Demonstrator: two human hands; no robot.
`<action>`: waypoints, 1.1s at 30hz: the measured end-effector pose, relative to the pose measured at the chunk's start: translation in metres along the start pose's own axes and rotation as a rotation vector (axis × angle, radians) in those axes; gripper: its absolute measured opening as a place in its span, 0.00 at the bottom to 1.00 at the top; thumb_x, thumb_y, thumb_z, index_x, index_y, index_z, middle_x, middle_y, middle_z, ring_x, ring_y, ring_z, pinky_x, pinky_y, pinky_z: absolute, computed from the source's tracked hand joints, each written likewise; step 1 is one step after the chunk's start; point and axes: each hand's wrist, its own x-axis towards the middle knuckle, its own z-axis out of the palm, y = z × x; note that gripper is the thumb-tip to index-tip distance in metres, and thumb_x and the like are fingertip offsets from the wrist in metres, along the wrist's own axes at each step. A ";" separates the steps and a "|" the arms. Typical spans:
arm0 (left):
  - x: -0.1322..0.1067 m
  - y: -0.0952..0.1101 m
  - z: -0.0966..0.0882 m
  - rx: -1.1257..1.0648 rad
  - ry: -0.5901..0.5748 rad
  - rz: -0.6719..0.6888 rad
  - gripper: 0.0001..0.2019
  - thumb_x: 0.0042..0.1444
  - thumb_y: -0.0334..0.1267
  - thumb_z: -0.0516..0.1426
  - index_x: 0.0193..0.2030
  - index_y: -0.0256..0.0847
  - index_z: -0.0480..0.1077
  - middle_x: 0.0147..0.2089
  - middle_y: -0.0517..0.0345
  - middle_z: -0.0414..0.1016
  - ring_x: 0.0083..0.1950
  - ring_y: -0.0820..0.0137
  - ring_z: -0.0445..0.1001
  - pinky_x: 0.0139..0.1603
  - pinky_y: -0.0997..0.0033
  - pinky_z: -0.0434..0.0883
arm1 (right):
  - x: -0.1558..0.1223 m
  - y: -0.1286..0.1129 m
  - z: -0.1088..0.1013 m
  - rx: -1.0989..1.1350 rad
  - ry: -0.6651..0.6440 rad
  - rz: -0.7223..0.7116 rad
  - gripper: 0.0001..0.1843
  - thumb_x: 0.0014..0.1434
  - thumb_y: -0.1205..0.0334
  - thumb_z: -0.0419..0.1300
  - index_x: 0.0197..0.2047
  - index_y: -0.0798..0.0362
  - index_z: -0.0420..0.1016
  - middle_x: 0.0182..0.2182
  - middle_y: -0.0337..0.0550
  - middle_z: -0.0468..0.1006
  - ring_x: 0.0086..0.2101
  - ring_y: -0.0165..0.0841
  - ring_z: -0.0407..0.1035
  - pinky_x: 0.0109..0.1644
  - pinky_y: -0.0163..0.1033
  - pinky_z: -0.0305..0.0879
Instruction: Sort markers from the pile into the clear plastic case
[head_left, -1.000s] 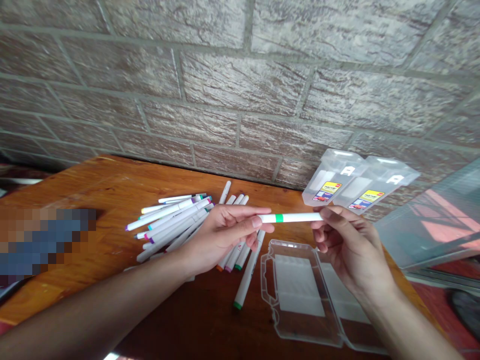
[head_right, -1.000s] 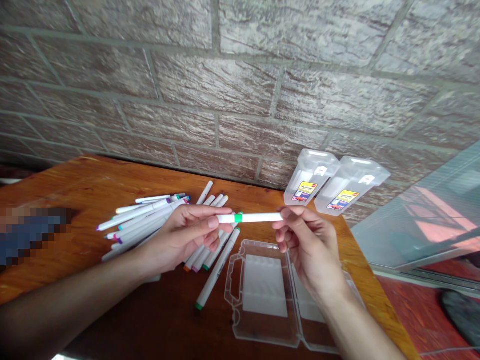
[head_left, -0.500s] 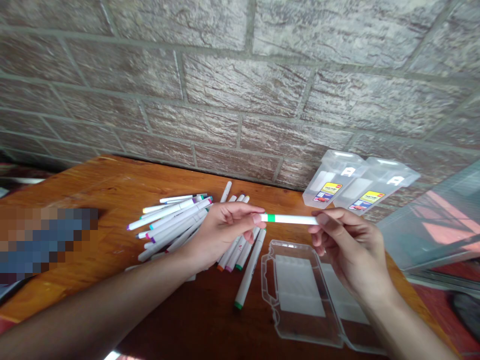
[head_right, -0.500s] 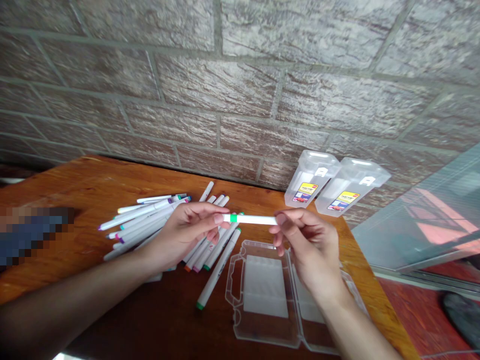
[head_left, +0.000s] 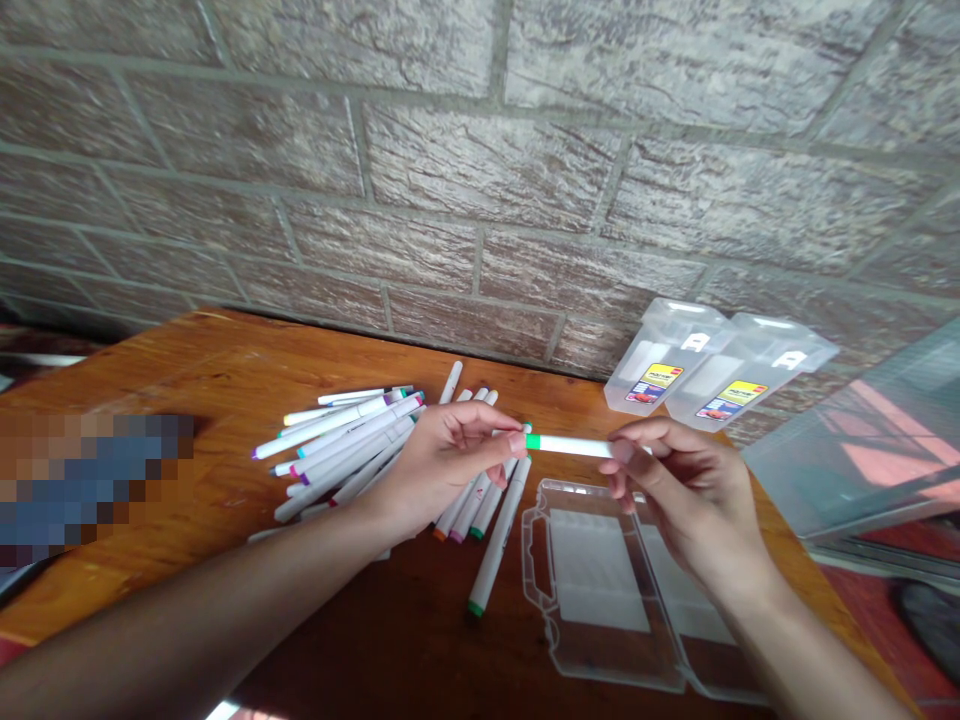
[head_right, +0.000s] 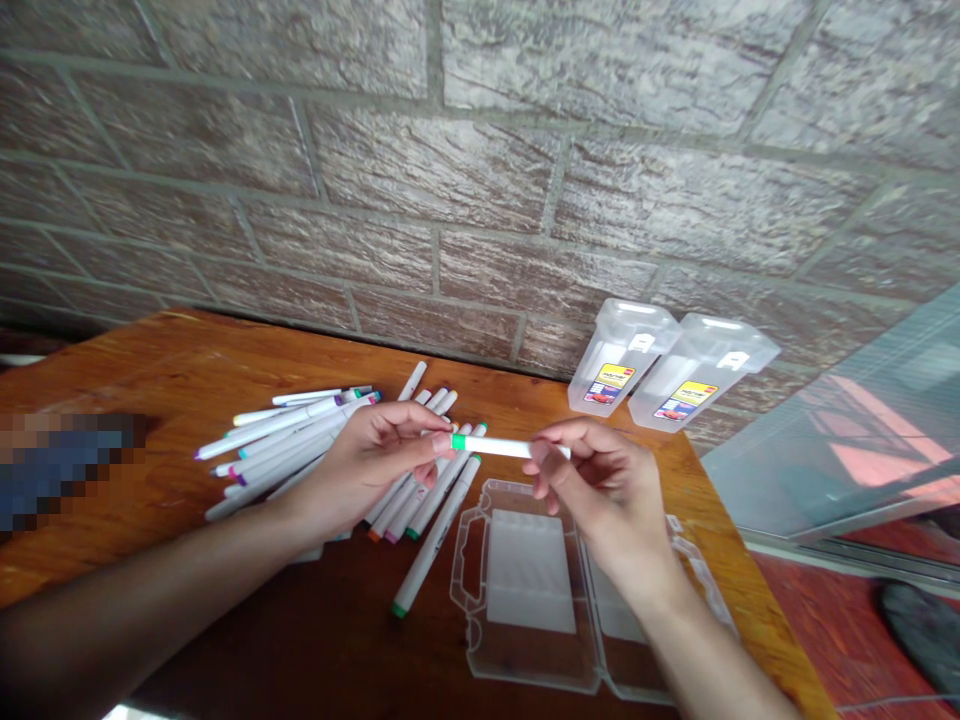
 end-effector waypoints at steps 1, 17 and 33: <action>-0.001 0.001 0.001 0.005 -0.006 -0.009 0.09 0.53 0.38 0.70 0.38 0.35 0.81 0.31 0.60 0.80 0.26 0.78 0.73 0.28 0.80 0.74 | 0.000 0.000 0.000 -0.042 -0.016 -0.003 0.06 0.60 0.58 0.72 0.37 0.50 0.84 0.24 0.41 0.82 0.21 0.29 0.73 0.21 0.29 0.69; -0.011 -0.006 0.007 0.251 -0.102 0.059 0.08 0.56 0.38 0.67 0.36 0.34 0.78 0.30 0.57 0.78 0.28 0.75 0.72 0.28 0.78 0.66 | -0.010 0.005 0.007 -0.554 -0.180 -0.240 0.05 0.59 0.59 0.72 0.38 0.49 0.85 0.30 0.40 0.86 0.26 0.32 0.79 0.29 0.33 0.74; -0.021 0.000 0.007 0.585 -0.171 0.192 0.09 0.65 0.39 0.60 0.44 0.39 0.81 0.40 0.54 0.85 0.38 0.68 0.80 0.38 0.74 0.73 | -0.014 0.006 0.010 -0.608 -0.187 -0.269 0.06 0.59 0.57 0.72 0.35 0.50 0.85 0.28 0.43 0.84 0.26 0.35 0.76 0.29 0.36 0.69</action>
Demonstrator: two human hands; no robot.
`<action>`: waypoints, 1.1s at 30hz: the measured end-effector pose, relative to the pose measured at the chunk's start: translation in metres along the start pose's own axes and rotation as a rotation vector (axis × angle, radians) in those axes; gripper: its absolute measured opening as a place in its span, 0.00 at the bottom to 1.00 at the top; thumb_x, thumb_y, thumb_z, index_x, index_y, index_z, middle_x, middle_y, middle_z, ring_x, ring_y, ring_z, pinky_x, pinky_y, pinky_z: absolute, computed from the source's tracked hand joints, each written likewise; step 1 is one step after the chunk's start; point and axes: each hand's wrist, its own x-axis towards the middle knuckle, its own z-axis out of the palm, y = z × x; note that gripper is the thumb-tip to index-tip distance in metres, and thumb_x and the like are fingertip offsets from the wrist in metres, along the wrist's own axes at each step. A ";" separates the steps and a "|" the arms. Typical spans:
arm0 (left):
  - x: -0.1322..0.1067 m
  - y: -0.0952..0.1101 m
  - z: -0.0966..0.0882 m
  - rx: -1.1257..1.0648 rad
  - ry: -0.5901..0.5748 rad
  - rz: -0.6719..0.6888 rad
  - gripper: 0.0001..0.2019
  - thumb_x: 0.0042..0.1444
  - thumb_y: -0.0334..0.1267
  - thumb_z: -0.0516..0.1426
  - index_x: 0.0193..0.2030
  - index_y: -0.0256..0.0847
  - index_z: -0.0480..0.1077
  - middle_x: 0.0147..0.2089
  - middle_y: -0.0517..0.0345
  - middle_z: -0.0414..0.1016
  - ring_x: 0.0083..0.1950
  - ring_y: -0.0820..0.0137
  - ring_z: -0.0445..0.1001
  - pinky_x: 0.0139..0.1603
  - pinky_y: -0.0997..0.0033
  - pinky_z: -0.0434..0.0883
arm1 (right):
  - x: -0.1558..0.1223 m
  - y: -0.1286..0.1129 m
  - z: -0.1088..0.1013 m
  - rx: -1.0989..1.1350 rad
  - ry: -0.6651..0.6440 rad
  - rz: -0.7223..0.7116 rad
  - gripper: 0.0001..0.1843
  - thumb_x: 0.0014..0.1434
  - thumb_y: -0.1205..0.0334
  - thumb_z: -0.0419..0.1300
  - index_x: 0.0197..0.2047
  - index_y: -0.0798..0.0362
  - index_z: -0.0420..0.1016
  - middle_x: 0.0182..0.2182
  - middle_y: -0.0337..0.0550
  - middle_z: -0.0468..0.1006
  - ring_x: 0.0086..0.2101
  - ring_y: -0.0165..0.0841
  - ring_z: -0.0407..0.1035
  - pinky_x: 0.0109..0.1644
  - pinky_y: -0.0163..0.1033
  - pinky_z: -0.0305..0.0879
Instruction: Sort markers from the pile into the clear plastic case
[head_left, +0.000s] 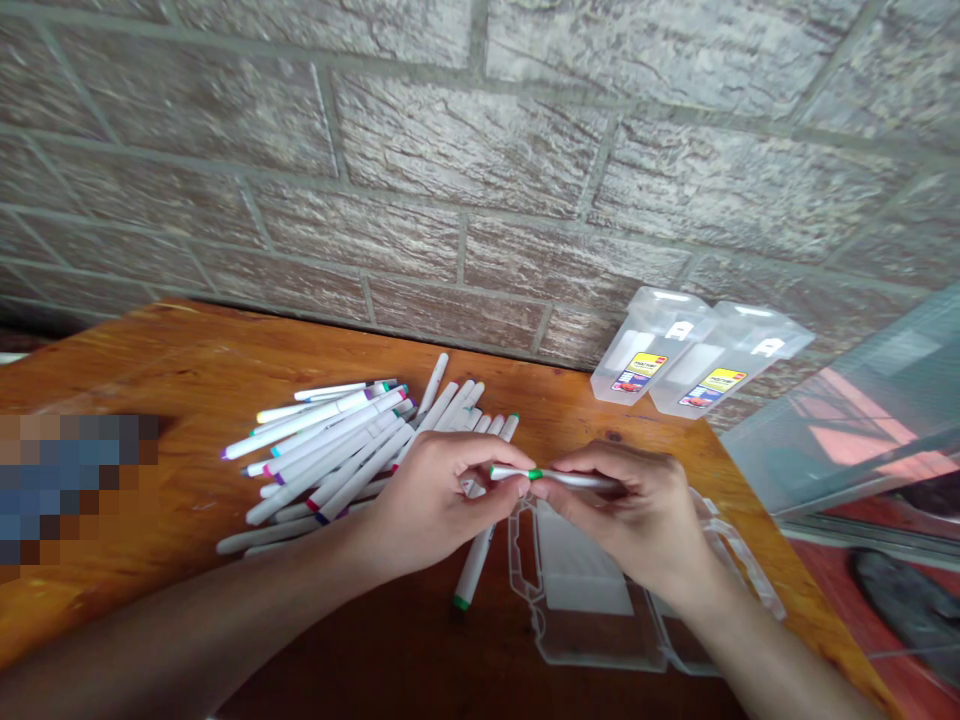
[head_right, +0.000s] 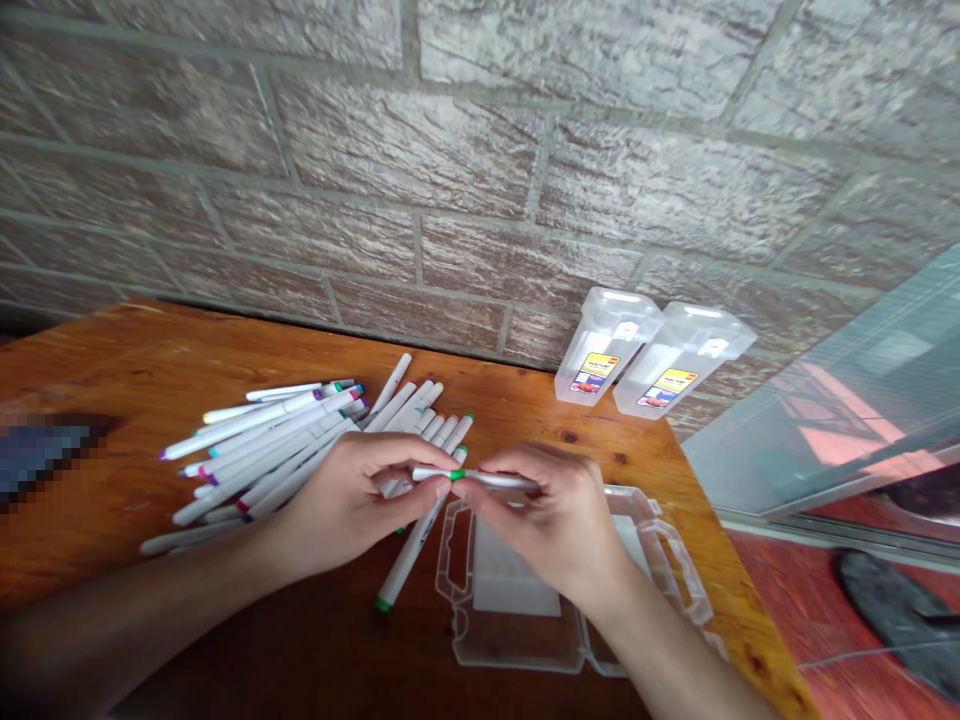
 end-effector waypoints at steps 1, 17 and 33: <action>0.000 0.000 0.000 0.007 -0.002 0.010 0.09 0.65 0.39 0.60 0.44 0.39 0.81 0.40 0.54 0.85 0.38 0.68 0.80 0.39 0.74 0.73 | 0.000 0.000 0.001 0.022 -0.004 0.020 0.07 0.59 0.57 0.72 0.35 0.50 0.85 0.28 0.43 0.84 0.26 0.34 0.76 0.28 0.35 0.69; 0.000 -0.001 -0.002 -0.016 0.015 0.005 0.05 0.62 0.38 0.63 0.40 0.40 0.78 0.36 0.58 0.82 0.36 0.70 0.78 0.37 0.75 0.70 | -0.001 -0.001 0.004 0.204 -0.044 0.111 0.05 0.59 0.60 0.71 0.39 0.51 0.85 0.32 0.42 0.87 0.30 0.34 0.81 0.33 0.34 0.76; 0.009 0.001 -0.005 -0.420 0.059 -0.121 0.08 0.59 0.38 0.66 0.40 0.35 0.77 0.34 0.57 0.78 0.29 0.74 0.76 0.31 0.77 0.73 | 0.011 -0.007 -0.004 0.437 0.044 0.212 0.06 0.54 0.64 0.74 0.37 0.47 0.89 0.30 0.41 0.88 0.26 0.32 0.80 0.30 0.32 0.77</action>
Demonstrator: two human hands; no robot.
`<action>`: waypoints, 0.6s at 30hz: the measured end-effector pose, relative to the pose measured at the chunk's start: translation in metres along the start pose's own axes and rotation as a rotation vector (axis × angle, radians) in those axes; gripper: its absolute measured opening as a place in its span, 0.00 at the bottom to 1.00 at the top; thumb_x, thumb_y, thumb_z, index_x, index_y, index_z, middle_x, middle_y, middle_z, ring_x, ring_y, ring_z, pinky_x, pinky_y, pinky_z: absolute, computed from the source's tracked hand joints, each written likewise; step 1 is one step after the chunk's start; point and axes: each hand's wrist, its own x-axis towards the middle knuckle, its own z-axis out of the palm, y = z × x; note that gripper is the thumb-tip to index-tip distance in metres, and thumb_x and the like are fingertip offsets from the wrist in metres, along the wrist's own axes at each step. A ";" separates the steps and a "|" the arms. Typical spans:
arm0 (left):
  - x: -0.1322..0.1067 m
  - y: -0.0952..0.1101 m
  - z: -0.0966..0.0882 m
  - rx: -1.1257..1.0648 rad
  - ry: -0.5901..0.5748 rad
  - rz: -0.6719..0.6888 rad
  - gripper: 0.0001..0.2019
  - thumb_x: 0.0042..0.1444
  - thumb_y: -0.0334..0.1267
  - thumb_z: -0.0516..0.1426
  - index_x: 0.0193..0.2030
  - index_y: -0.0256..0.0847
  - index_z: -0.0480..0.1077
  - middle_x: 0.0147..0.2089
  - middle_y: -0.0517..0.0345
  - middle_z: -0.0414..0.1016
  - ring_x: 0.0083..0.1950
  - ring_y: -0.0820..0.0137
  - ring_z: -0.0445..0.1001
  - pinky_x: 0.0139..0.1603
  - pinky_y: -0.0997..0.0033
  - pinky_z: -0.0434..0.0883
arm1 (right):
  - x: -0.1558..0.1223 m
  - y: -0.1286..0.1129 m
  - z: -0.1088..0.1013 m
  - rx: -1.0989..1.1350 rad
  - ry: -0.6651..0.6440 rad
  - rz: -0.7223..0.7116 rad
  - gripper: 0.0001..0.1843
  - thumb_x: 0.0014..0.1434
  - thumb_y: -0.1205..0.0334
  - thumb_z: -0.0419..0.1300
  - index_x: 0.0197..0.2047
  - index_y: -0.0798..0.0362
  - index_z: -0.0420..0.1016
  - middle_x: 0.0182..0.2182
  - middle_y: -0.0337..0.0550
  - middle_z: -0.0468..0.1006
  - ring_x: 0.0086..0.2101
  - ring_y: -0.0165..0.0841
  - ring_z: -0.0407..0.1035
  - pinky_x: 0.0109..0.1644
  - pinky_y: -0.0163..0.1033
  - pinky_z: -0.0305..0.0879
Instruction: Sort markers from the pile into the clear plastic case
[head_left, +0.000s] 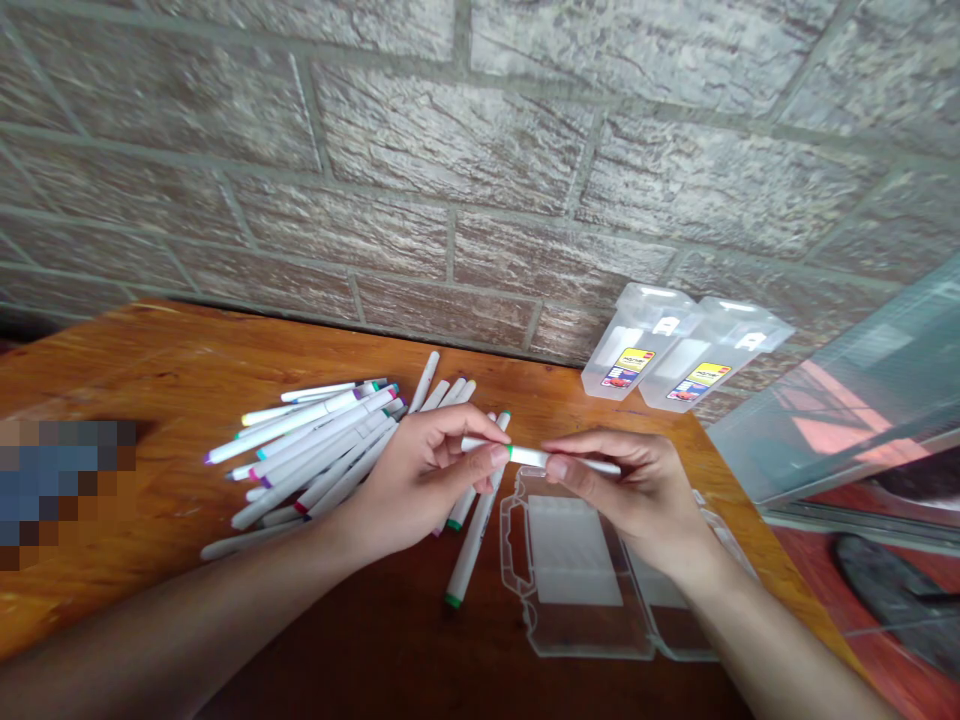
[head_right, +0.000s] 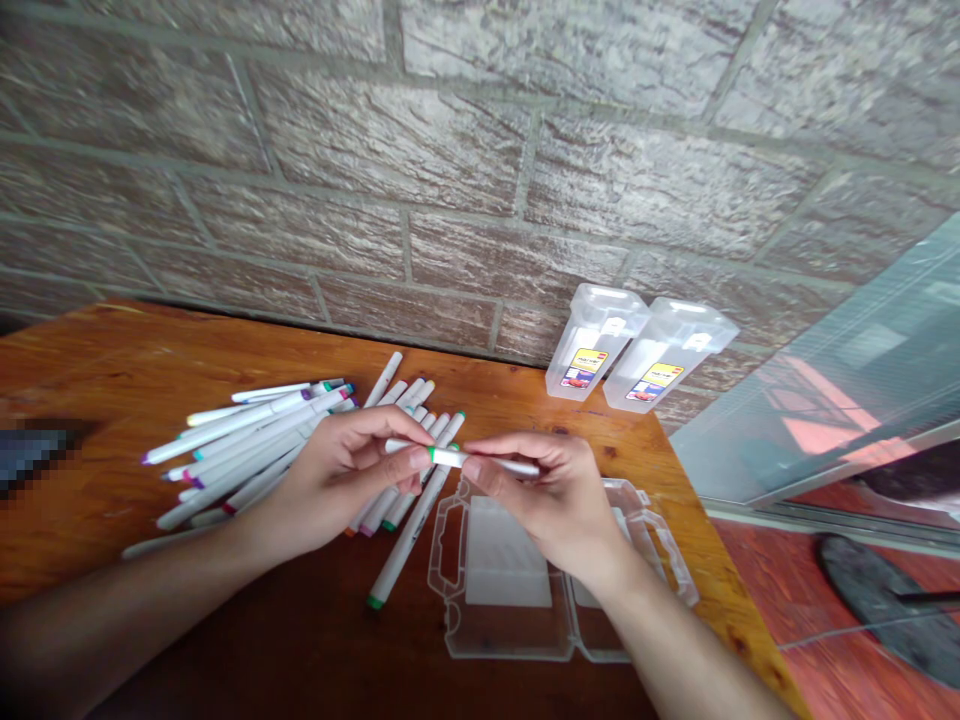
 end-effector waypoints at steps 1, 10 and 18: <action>0.001 0.001 0.000 -0.013 0.006 -0.005 0.08 0.59 0.38 0.66 0.39 0.35 0.77 0.34 0.58 0.78 0.29 0.74 0.76 0.31 0.77 0.73 | 0.001 -0.001 -0.001 0.020 -0.005 0.008 0.06 0.54 0.65 0.74 0.37 0.47 0.89 0.29 0.40 0.88 0.25 0.31 0.79 0.29 0.31 0.75; 0.005 0.004 -0.002 -0.132 0.049 -0.029 0.09 0.61 0.39 0.64 0.35 0.35 0.76 0.28 0.62 0.74 0.25 0.77 0.74 0.30 0.77 0.72 | 0.001 0.001 -0.006 0.185 -0.016 0.111 0.07 0.57 0.60 0.74 0.40 0.46 0.90 0.25 0.42 0.85 0.17 0.22 0.64 0.19 0.26 0.60; 0.006 -0.007 -0.005 -0.279 0.060 -0.013 0.08 0.63 0.40 0.64 0.38 0.37 0.76 0.29 0.62 0.74 0.26 0.75 0.72 0.32 0.73 0.75 | -0.001 0.003 -0.011 0.335 -0.031 0.165 0.09 0.59 0.58 0.73 0.43 0.46 0.89 0.27 0.42 0.86 0.19 0.21 0.66 0.21 0.25 0.63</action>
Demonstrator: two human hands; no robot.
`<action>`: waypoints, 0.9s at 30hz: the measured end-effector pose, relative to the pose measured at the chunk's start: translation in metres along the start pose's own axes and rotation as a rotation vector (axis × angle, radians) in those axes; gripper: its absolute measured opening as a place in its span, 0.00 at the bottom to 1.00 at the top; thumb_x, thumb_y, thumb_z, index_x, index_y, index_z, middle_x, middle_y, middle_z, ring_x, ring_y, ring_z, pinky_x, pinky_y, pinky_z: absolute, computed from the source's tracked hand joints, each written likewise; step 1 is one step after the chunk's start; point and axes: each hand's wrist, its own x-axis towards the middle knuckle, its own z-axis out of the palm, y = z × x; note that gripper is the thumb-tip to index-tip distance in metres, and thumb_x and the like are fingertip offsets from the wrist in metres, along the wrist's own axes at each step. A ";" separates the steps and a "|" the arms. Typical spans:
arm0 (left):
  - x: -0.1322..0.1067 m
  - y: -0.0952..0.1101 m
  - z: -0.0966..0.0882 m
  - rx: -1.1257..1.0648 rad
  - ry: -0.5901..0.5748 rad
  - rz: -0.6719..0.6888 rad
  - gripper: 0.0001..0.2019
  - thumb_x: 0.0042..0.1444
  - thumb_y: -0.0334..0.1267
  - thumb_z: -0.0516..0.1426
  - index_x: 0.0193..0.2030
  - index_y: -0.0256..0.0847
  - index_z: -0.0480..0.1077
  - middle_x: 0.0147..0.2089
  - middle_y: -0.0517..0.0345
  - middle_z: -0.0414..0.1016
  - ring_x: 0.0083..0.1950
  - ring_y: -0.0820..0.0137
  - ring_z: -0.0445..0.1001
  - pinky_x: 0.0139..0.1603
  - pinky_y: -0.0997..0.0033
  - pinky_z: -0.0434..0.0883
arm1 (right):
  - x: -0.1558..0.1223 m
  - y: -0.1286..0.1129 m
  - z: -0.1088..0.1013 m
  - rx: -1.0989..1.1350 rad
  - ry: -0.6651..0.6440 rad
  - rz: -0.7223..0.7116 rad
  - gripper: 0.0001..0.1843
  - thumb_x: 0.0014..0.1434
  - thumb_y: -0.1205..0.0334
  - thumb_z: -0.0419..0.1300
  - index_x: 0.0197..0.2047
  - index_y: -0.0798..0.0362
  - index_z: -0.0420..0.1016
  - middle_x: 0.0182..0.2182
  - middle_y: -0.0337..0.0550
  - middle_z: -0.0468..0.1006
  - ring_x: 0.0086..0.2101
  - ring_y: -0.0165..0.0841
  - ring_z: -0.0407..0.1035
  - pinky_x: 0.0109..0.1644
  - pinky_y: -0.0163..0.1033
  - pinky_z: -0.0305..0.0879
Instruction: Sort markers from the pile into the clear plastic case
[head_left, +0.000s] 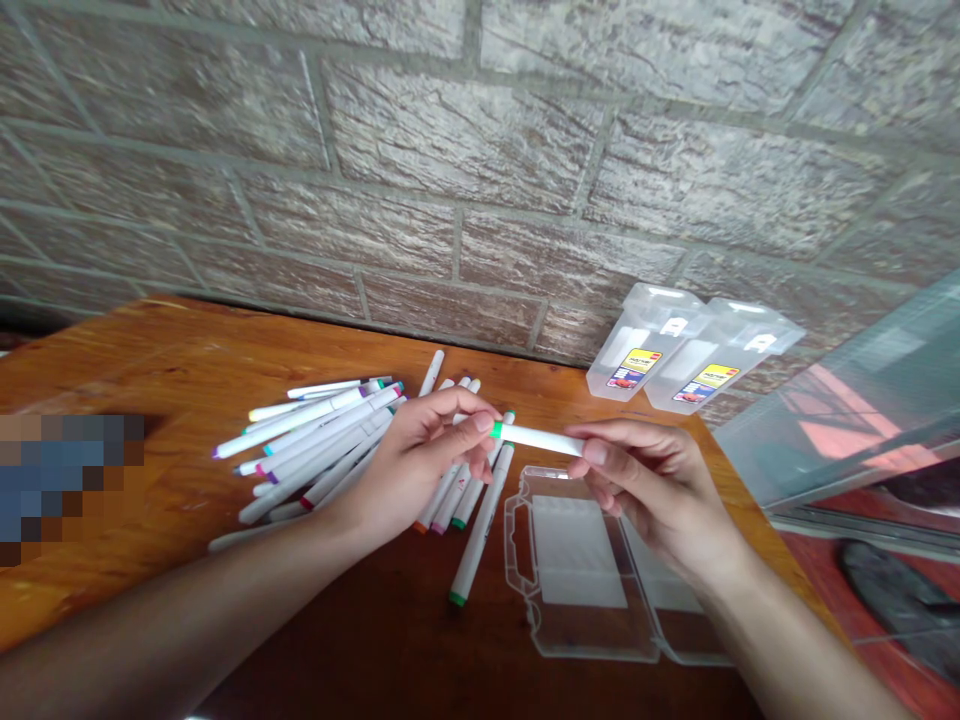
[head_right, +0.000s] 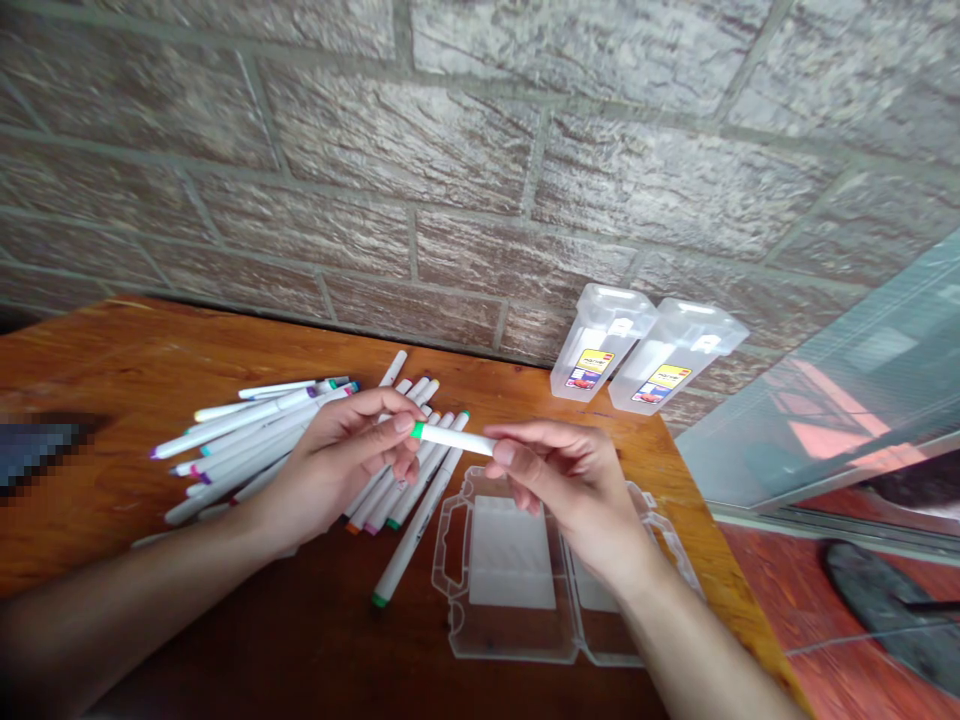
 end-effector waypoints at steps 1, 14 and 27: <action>0.000 0.000 0.000 -0.009 -0.003 -0.002 0.08 0.63 0.40 0.64 0.38 0.37 0.76 0.29 0.62 0.74 0.27 0.75 0.72 0.32 0.73 0.75 | 0.000 -0.001 0.000 0.016 -0.004 0.006 0.09 0.59 0.58 0.73 0.44 0.46 0.89 0.27 0.43 0.86 0.19 0.22 0.66 0.22 0.25 0.63; 0.000 0.004 0.002 -0.135 -0.012 -0.032 0.06 0.62 0.36 0.64 0.36 0.36 0.75 0.30 0.61 0.74 0.28 0.76 0.71 0.32 0.74 0.75 | -0.002 -0.007 0.002 0.227 -0.054 0.100 0.13 0.56 0.59 0.73 0.45 0.52 0.89 0.31 0.48 0.88 0.21 0.25 0.72 0.23 0.27 0.70; -0.001 0.007 0.005 -0.176 0.008 -0.054 0.07 0.61 0.37 0.64 0.36 0.35 0.76 0.30 0.60 0.74 0.27 0.76 0.70 0.31 0.73 0.76 | 0.000 -0.010 0.002 0.277 -0.054 0.104 0.13 0.59 0.63 0.68 0.47 0.55 0.88 0.32 0.51 0.88 0.22 0.28 0.73 0.23 0.29 0.71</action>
